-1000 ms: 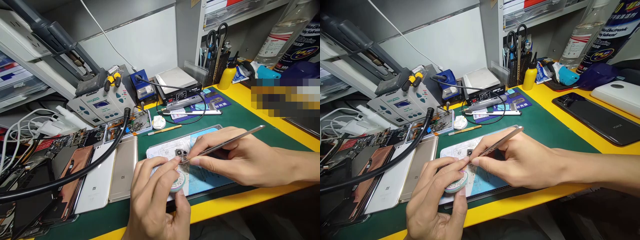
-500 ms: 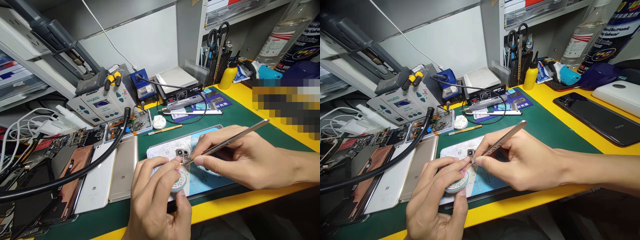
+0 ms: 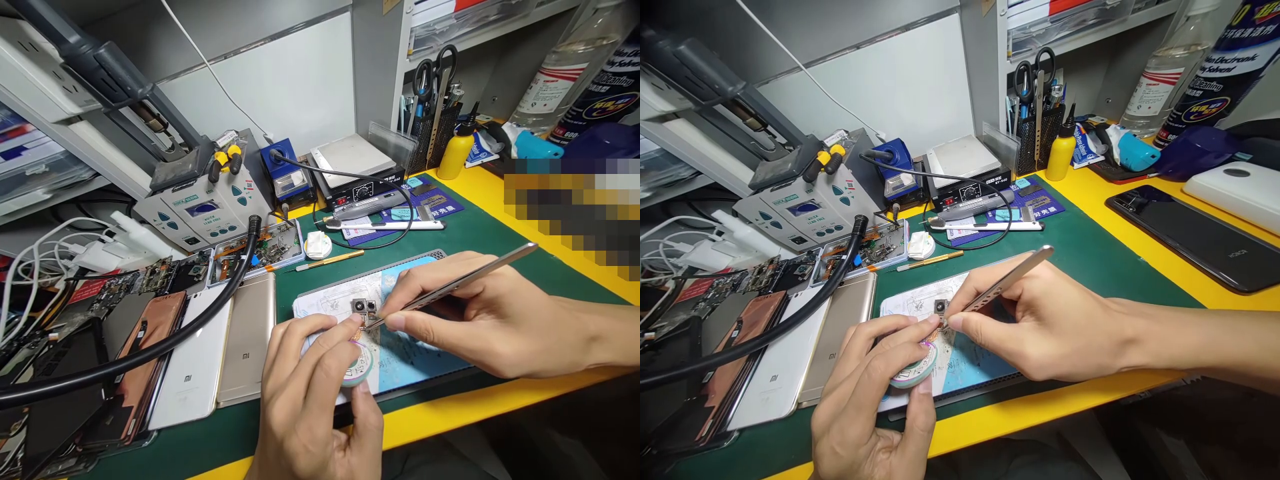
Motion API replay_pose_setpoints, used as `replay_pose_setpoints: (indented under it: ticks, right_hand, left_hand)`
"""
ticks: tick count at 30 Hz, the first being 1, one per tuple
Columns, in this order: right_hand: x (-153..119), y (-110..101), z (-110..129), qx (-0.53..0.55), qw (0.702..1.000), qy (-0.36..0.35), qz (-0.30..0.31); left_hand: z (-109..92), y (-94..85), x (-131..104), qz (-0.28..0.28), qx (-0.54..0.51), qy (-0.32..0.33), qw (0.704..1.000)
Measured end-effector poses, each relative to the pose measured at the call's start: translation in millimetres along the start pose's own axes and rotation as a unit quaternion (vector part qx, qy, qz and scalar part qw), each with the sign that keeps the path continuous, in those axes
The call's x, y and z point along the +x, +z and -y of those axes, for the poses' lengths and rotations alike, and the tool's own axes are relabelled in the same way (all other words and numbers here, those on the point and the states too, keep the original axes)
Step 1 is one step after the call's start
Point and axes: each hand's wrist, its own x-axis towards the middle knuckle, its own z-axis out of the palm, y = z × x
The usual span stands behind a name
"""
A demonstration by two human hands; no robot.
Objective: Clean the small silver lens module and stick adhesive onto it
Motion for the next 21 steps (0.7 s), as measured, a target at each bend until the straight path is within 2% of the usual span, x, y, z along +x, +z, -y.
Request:
replay_pose_setpoints:
  ticks: [21]
  right_hand:
    - [-0.5,1.2,-1.5,0.001,1.000,0.007,-0.006]
  left_hand:
    - [-0.7,0.0,-1.9,-0.004,-0.003,-0.007,1.000]
